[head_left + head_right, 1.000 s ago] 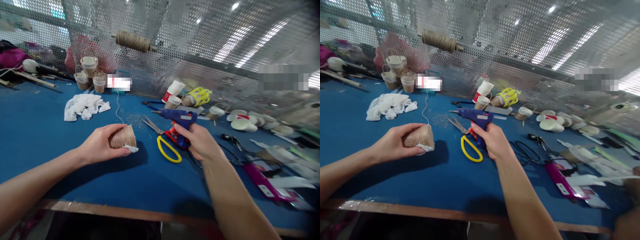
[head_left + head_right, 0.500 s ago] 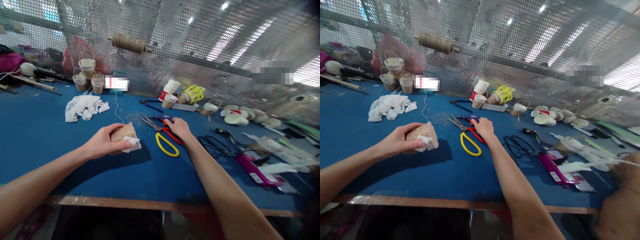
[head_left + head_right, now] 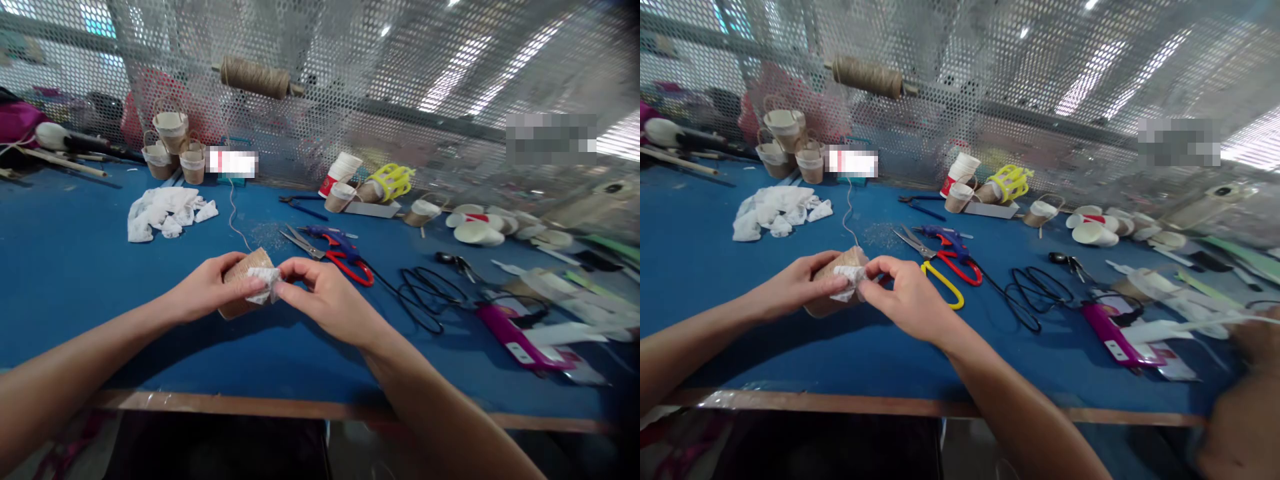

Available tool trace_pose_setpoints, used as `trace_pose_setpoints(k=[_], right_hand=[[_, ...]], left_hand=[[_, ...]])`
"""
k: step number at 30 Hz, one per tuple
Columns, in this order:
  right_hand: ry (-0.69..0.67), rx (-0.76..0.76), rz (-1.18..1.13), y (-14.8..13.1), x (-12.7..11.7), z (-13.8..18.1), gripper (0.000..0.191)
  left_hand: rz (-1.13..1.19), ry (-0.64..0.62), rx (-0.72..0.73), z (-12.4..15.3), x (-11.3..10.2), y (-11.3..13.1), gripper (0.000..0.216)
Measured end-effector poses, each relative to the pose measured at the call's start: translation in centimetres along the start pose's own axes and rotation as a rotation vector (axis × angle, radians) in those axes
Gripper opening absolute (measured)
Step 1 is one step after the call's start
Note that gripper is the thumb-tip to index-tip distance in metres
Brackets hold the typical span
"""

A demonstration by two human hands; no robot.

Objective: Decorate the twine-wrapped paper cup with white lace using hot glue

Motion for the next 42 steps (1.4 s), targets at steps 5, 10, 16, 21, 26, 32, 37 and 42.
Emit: trace_pose_setpoints(k=[5, 10, 16, 21, 26, 32, 37, 42], right_hand=[[0.163, 0.015, -0.138, 1.2, -0.3, 0.0, 0.009], [0.213, 0.063, -0.134, 2.0, -0.2, 0.3, 0.010], [0.179, 0.017, -0.063, 1.8, 0.1, 0.6, 0.008], [0.136, -0.034, -0.057, 1.7, 0.5, 0.7, 0.008], [0.107, -0.077, -0.088, 1.7, 0.6, 0.8, 0.006], [0.099, -0.085, -0.080, 1.9, 0.5, 0.9, 0.005], [0.102, -0.103, -0.087, 1.7, 0.5, 0.9, 0.003], [0.109, -0.093, -0.108, 1.6, 0.2, 0.8, 0.004]], left_hand=[[-0.273, 0.219, 0.331, 0.7, -0.7, 1.3, 0.082], [-0.728, 0.478, 0.803, 2.7, 0.1, 3.3, 0.031], [-0.498, 0.415, 0.785, 3.1, 0.3, 3.8, 0.007], [0.074, 0.331, 0.397, 2.1, -0.9, 2.7, 0.011], [0.508, 0.200, 0.152, 0.9, -0.9, 1.6, 0.019], [0.450, 0.191, 0.083, 0.8, -0.8, 1.5, 0.029], [0.368, 0.215, 0.092, 0.7, -0.9, 1.5, 0.015], [0.312, 0.226, 0.089, 0.6, -1.2, 1.3, 0.018]])
Point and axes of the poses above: each hand's wrist, its own z-axis away from the middle knuckle, its own x-axis out of the palm, y = z × x, the point moved 5 cm from there along -z, towards the middle knuckle, and after that the axes turned 2 degrees about -x, right-handed, at the moved point
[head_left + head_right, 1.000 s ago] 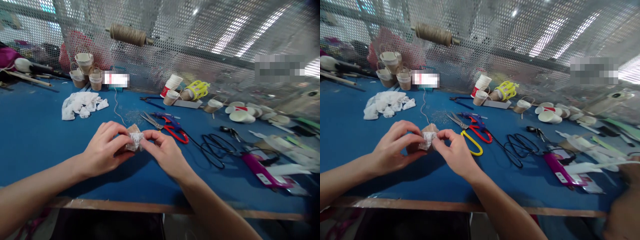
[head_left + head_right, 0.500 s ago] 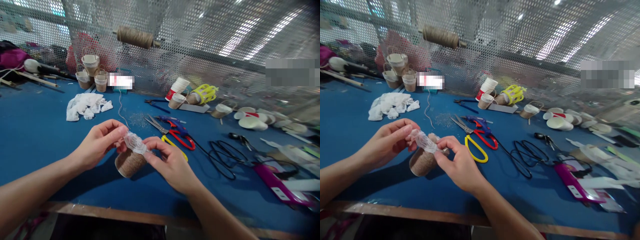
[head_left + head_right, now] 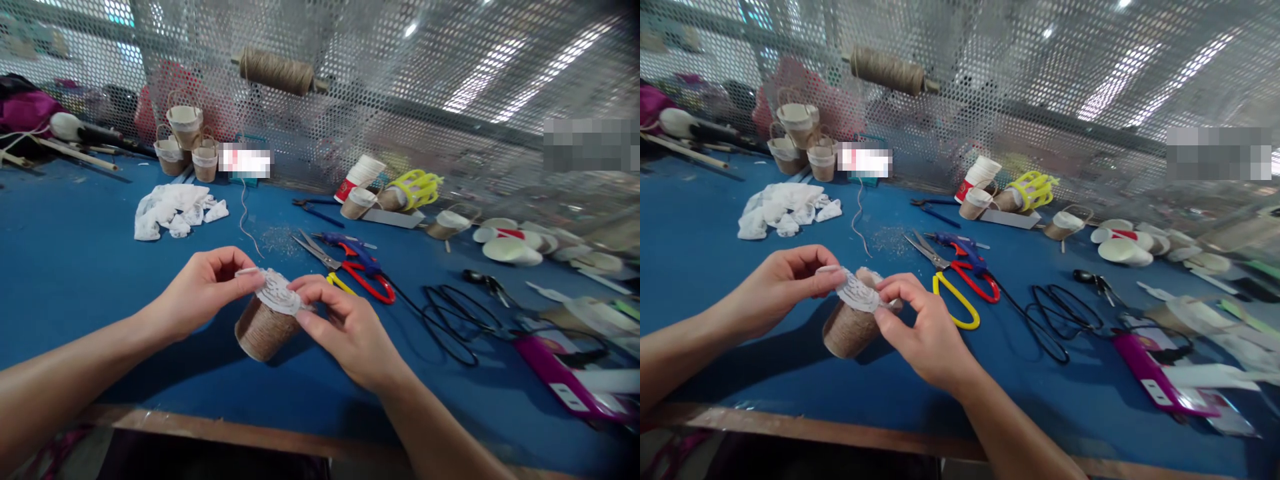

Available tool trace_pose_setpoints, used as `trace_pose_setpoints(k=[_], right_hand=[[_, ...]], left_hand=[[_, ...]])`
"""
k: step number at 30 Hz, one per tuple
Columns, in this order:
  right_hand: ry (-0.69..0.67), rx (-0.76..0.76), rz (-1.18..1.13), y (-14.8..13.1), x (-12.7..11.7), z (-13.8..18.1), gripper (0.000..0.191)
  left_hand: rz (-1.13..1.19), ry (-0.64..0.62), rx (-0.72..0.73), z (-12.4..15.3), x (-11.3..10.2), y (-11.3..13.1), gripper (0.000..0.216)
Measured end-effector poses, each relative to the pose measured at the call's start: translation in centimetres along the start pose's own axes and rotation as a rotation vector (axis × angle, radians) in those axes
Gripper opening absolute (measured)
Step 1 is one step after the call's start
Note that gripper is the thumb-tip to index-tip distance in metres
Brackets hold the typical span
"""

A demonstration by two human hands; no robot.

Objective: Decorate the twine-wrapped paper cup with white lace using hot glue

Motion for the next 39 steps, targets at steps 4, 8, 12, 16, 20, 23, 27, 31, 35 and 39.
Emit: trace_pose_setpoints(k=[4, 8, 12, 16, 20, 23, 27, 31, 35, 39], right_hand=[[-0.010, 0.050, -0.069, 0.2, -0.1, 0.0, 0.004], [-0.003, 0.050, -0.120, 0.3, -0.1, -0.1, 0.004], [-0.001, 0.032, -0.156, 0.3, -0.2, 0.0, 0.004], [-0.019, -0.009, -0.164, 0.1, -0.2, 0.2, 0.006], [-0.025, -0.109, -0.127, -0.3, -0.1, 0.6, 0.013], [-0.037, -0.192, -0.113, -0.7, 0.1, 0.7, 0.020], [-0.031, -0.250, -0.107, -1.1, 0.1, 0.7, 0.025], [-0.042, -0.264, -0.097, -1.2, 0.2, 0.7, 0.026], [-0.058, -0.246, -0.120, -1.1, 0.3, 0.7, 0.024], [-0.067, -0.217, -0.150, -0.7, 0.3, 0.7, 0.021]], left_hand=[[-0.029, -0.011, -0.026, -0.1, -0.2, -0.3, 0.021], [-0.030, -0.015, -0.038, -0.2, -0.1, -0.4, 0.023], [-0.033, -0.035, -0.060, -0.3, 0.1, -0.5, 0.024], [-0.025, -0.054, -0.041, -0.3, 0.2, -0.5, 0.023], [0.008, -0.069, -0.043, -0.3, 0.4, -0.5, 0.023], [0.037, -0.087, -0.057, -0.2, 0.5, -0.7, 0.021], [0.153, -0.145, -0.103, -0.2, 0.8, -1.1, 0.022], [0.292, -0.235, -0.222, 0.0, 1.3, -1.9, 0.031], [0.355, -0.260, -0.299, 0.1, 1.5, -2.5, 0.035], [0.360, -0.259, -0.320, 0.1, 1.4, -2.8, 0.038]])
Point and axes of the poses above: each hand's wrist, its own z-axis away from the middle knuckle, its own x-axis out of the palm, y = z × x, the point moved 5 cm from there along -z, towards the middle knuckle, and after that the axes turned 2 degrees about -x, right-handed, at the moved point
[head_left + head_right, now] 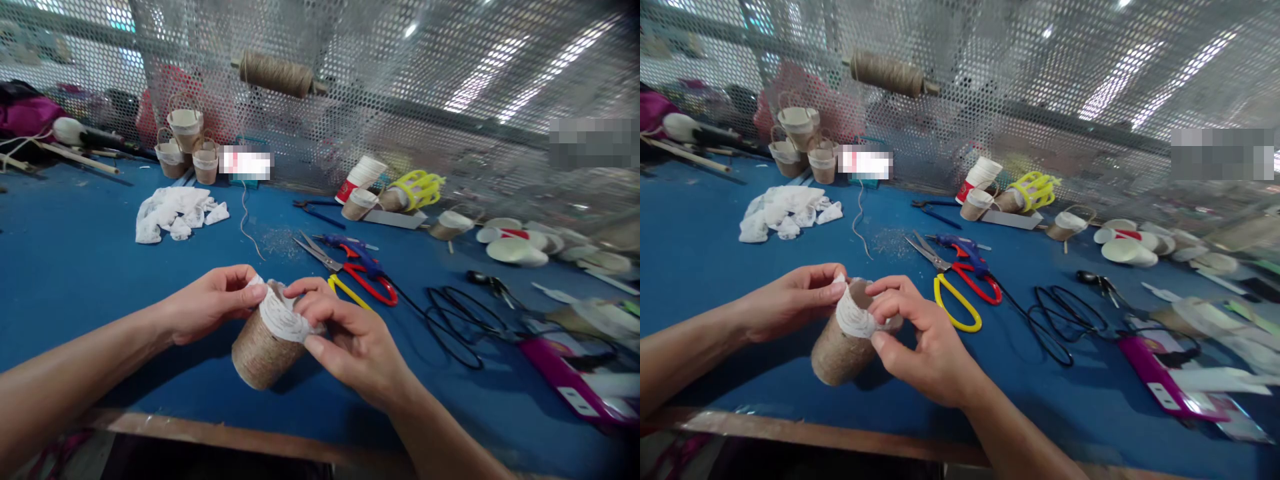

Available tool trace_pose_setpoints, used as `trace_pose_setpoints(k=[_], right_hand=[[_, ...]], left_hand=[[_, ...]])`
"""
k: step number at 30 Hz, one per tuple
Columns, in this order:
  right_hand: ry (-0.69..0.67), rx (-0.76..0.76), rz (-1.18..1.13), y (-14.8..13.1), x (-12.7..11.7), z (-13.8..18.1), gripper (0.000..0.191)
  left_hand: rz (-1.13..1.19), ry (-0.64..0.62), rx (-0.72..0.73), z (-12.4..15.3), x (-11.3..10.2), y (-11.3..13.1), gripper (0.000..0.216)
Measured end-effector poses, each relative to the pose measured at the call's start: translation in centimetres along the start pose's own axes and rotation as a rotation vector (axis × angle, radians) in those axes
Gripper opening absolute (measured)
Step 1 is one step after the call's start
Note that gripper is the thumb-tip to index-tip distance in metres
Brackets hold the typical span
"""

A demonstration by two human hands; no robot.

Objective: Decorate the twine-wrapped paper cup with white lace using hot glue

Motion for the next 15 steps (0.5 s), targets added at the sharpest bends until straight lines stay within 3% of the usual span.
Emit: trace_pose_setpoints(k=[6, 12, 15], right_hand=[[-0.012, 0.027, -0.019, 0.2, -0.1, -0.1, 0.019], [-0.005, 0.007, -0.117, 0.2, -0.1, -0.1, 0.021], [-0.016, -0.020, -0.144, 0.2, 0.0, -0.1, 0.023]], left_hand=[[0.032, 0.039, 0.006, -0.1, -0.1, 0.1, 0.037], [0.171, -0.213, -0.061, -0.2, 1.5, -0.5, 0.031], [0.192, -0.232, -0.074, -0.1, 1.5, -0.8, 0.030]])
Point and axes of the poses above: each hand's wrist, its own z-axis away from the middle knuckle, its own x-axis out of the palm, y = z × x, the point moved 5 cm from there along -z, towards the middle knuckle, and after that the axes turned 2 degrees about -x, right-handed, at the moved point
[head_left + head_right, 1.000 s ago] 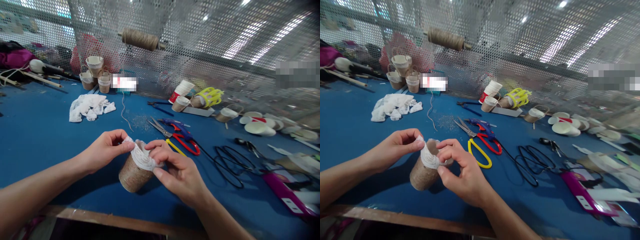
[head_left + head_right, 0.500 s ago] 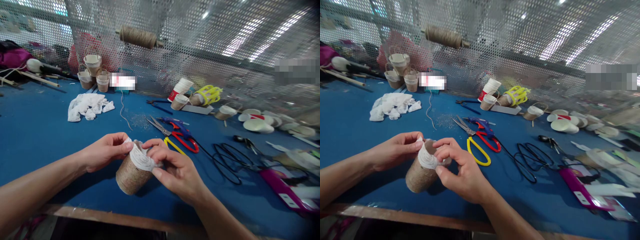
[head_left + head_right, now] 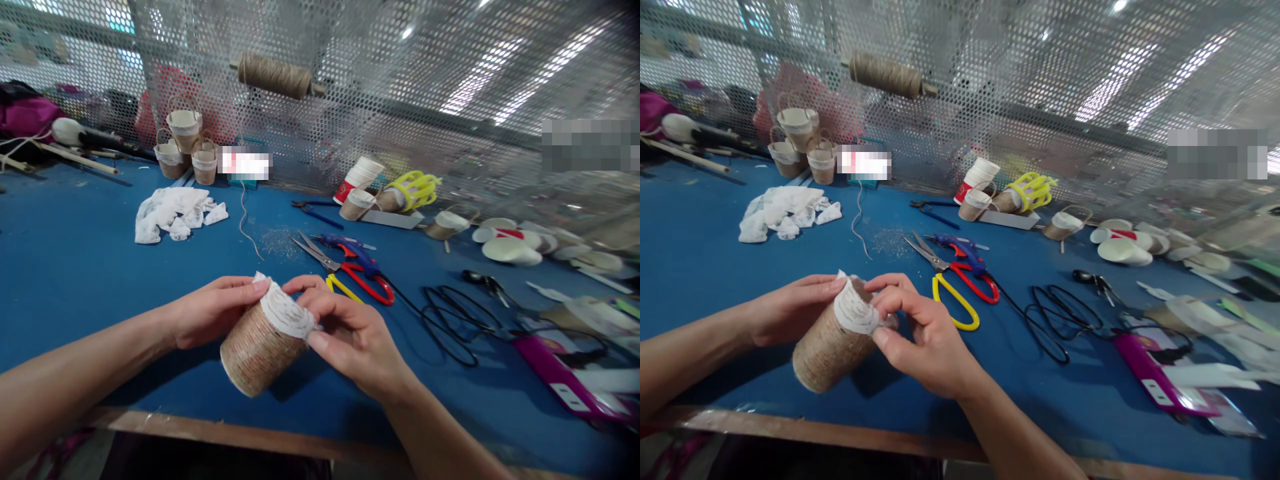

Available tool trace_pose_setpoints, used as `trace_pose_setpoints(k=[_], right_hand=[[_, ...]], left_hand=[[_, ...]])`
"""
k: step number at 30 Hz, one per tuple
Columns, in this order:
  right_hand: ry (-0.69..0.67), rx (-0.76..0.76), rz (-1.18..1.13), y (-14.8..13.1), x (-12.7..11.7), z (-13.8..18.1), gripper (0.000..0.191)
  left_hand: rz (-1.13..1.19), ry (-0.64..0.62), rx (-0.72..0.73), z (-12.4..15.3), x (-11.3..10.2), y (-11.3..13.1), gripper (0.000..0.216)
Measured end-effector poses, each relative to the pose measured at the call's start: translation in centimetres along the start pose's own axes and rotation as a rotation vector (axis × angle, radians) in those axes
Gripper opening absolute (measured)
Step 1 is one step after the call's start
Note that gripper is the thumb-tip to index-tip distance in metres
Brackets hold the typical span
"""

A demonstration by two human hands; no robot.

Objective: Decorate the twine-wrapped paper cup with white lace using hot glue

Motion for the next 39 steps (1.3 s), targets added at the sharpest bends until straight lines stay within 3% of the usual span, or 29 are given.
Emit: trace_pose_setpoints(k=[7, 13, 19, 29, 39], right_hand=[[-0.006, 0.021, 0.082, -0.4, 0.3, -0.2, 0.020], [0.012, 0.107, 0.094, 0.2, 0.3, -0.1, 0.005], [0.061, 0.101, 0.172, 0.3, 0.4, -0.2, 0.009], [0.071, 0.126, 0.240, 0.5, 0.6, -0.1, 0.002], [0.056, 0.127, 0.218, 0.5, 0.8, -0.1, 0.003]], left_hand=[[-0.036, 0.115, 0.064, 0.2, -0.1, 0.2, 0.036], [-0.215, 0.224, 0.126, 0.3, -0.4, 0.2, 0.032], [-0.450, 0.318, 0.188, 0.6, -0.3, 0.9, 0.032], [-0.928, 0.413, 0.427, 1.3, 0.3, 1.5, 0.039], [-1.092, 0.442, 0.415, 1.6, 0.8, 1.7, 0.043]])
Point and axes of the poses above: each hand's wrist, its own z-axis away from the middle knuckle, its own x-axis out of the palm, y = z × x, the point moved 5 cm from there along -z, towards the middle knuckle, and after that the axes turned 2 degrees about -x, right-handed, at the moved point
